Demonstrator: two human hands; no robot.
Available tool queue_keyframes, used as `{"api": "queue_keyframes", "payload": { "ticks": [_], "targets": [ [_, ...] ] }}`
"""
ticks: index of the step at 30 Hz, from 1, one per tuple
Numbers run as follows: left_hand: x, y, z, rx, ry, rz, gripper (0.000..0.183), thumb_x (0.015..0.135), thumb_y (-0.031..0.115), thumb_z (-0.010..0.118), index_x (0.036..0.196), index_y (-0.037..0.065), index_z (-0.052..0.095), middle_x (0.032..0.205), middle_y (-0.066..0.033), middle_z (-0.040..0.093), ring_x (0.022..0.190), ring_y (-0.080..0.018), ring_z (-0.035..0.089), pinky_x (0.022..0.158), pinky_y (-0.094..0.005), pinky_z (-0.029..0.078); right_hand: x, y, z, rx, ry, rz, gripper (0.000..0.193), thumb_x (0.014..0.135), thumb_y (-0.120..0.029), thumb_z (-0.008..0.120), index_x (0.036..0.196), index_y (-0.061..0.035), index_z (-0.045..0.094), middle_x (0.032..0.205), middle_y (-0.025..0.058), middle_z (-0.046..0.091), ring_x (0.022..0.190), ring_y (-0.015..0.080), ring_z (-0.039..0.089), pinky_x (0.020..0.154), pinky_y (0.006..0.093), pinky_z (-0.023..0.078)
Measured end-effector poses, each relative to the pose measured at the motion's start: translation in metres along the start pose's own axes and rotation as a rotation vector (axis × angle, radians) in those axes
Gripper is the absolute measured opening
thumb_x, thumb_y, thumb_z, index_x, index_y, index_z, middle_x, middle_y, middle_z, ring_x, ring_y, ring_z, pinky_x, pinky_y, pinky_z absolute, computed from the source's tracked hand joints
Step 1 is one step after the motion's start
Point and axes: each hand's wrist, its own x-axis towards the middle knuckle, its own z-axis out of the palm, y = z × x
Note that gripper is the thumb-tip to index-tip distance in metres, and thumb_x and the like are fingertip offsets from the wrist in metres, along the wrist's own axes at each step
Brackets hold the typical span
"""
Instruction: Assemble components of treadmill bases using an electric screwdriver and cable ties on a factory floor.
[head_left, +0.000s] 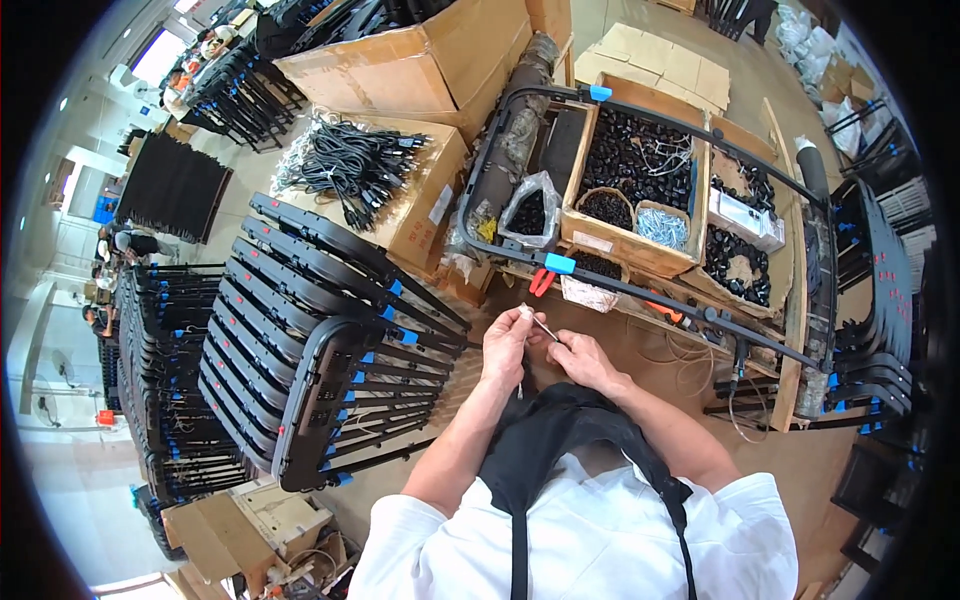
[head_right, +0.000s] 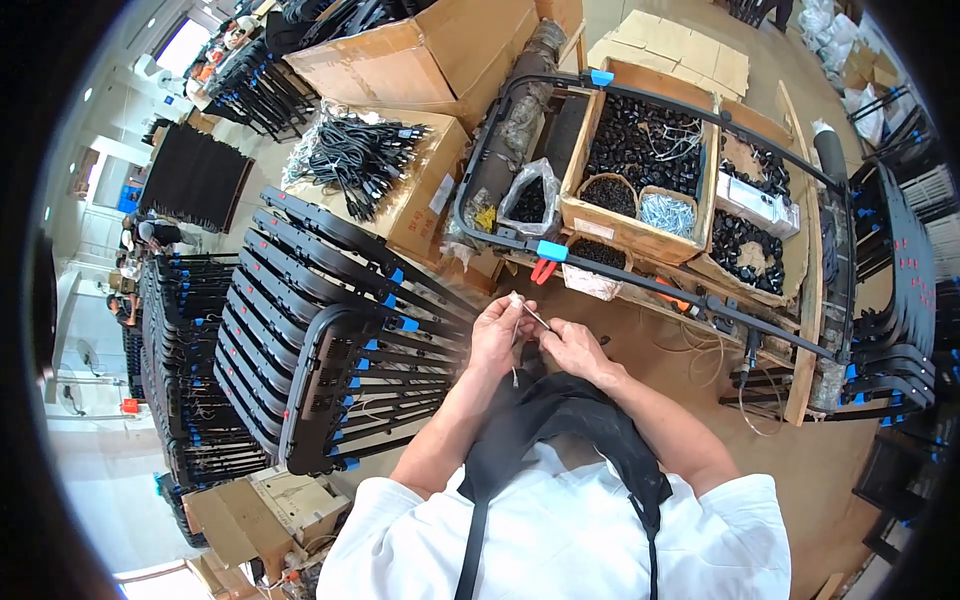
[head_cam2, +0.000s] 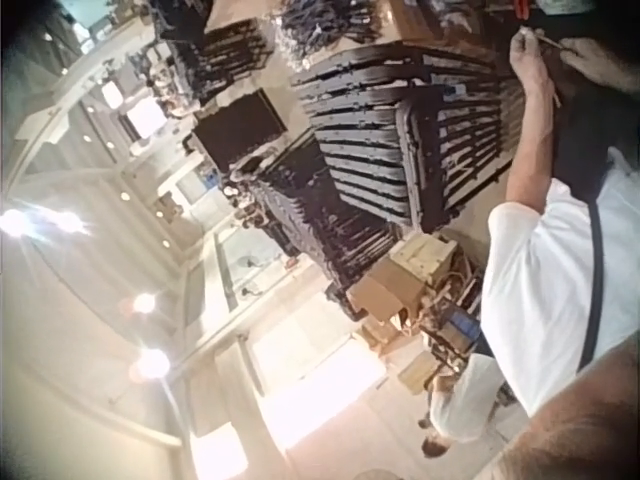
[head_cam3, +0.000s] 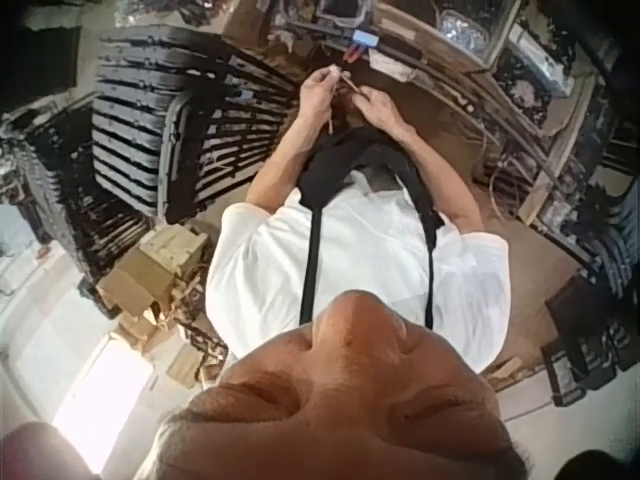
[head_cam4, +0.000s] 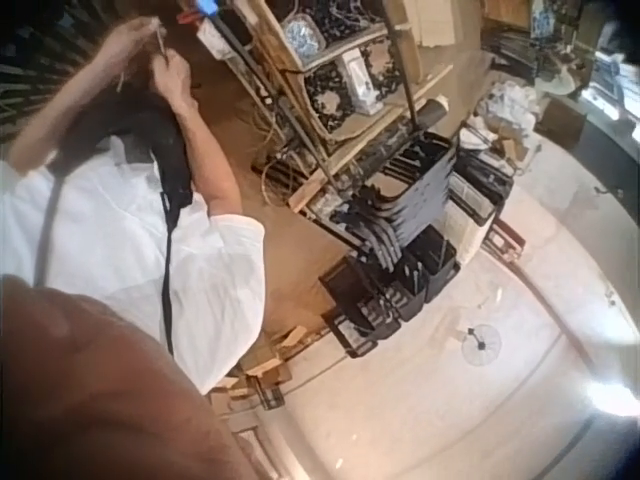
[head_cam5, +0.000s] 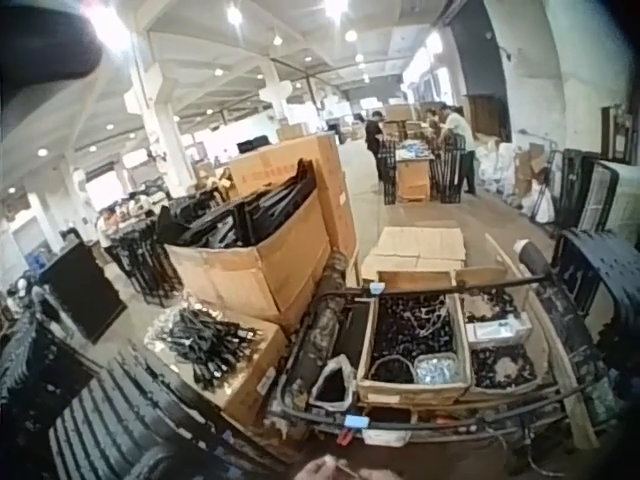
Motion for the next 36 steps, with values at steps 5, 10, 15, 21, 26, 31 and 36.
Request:
{"api": "queue_keyframes", "payload": {
  "ticks": [5,10,15,21,26,31,36],
  "targets": [
    [0.049,0.017,-0.024,-0.001,0.04,0.048,0.025,0.11,0.028,0.059,0.117,0.005,0.059,0.104,-0.0104,0.077,0.083,-0.0162,0.073,0.069,-0.0285,0.059,0.047,-0.012,0.04,-0.068,-0.02,-0.061,0.036,0.109,-0.029,0.046,0.11,-0.0019,0.069,0.095,0.0205,0.074,0.094,0.0359,0.072,0.085,0.0461,0.055],
    [0.091,0.048,-0.033,0.074,0.013,0.045,0.024,0.11,0.028,0.057,0.114,0.005,0.06,0.1,-0.009,0.076,0.079,-0.0151,0.071,0.065,-0.0295,0.058,0.095,-0.036,0.062,-0.081,0.102,0.02,0.044,0.111,-0.036,0.044,0.103,-0.0016,0.071,0.104,0.0242,0.073,0.103,0.0422,0.069,0.091,0.0504,0.052],
    [0.12,0.054,-0.042,0.17,-0.061,0.015,0.022,0.111,0.025,0.056,0.115,0.005,0.062,0.094,-0.0056,0.075,0.071,-0.0113,0.067,0.058,-0.027,0.055,0.116,-0.033,0.075,-0.037,0.154,0.123,0.043,0.111,-0.035,0.045,0.105,-0.0009,0.071,0.102,0.0248,0.073,0.102,0.0419,0.069,0.091,0.0497,0.051],
    [0.132,0.049,-0.049,0.312,-0.107,0.101,0.024,0.111,0.023,0.056,0.113,0.002,0.067,0.091,-0.0043,0.075,0.072,-0.01,0.065,0.063,-0.0271,0.054,0.118,-0.036,0.085,-0.005,0.257,0.183,0.043,0.11,-0.035,0.046,0.105,-0.0005,0.071,0.102,0.0252,0.072,0.103,0.0412,0.068,0.093,0.0489,0.051],
    [0.135,0.051,-0.055,0.681,-0.083,0.243,0.032,0.111,0.027,0.054,0.108,0.001,0.072,0.085,-0.0049,0.074,0.075,-0.0123,0.067,0.07,-0.032,0.055,0.123,-0.035,0.091,-0.013,0.298,0.196,0.044,0.111,-0.034,0.044,0.106,0.0008,0.07,0.1,0.0265,0.071,0.103,0.0434,0.068,0.091,0.0498,0.05],
    [0.139,0.061,-0.054,0.951,-0.137,0.358,0.034,0.11,0.028,0.052,0.102,0.002,0.071,0.081,-0.0082,0.073,0.071,-0.0165,0.068,0.066,-0.034,0.055,0.126,-0.036,0.09,-0.046,0.29,0.225,0.043,0.111,-0.034,0.044,0.106,0.0021,0.068,0.101,0.0277,0.071,0.103,0.0448,0.067,0.091,0.0509,0.05],
    [0.154,0.064,-0.073,0.886,-0.186,0.27,0.034,0.108,0.028,0.055,0.094,0.0,0.068,0.078,-0.0112,0.073,0.066,-0.02,0.069,0.064,-0.0379,0.055,0.13,-0.054,0.096,0.006,0.218,0.202,0.042,0.111,-0.033,0.044,0.106,0.0027,0.066,0.102,0.0282,0.07,0.103,0.0463,0.066,0.091,0.0519,0.049]
  ]
}}
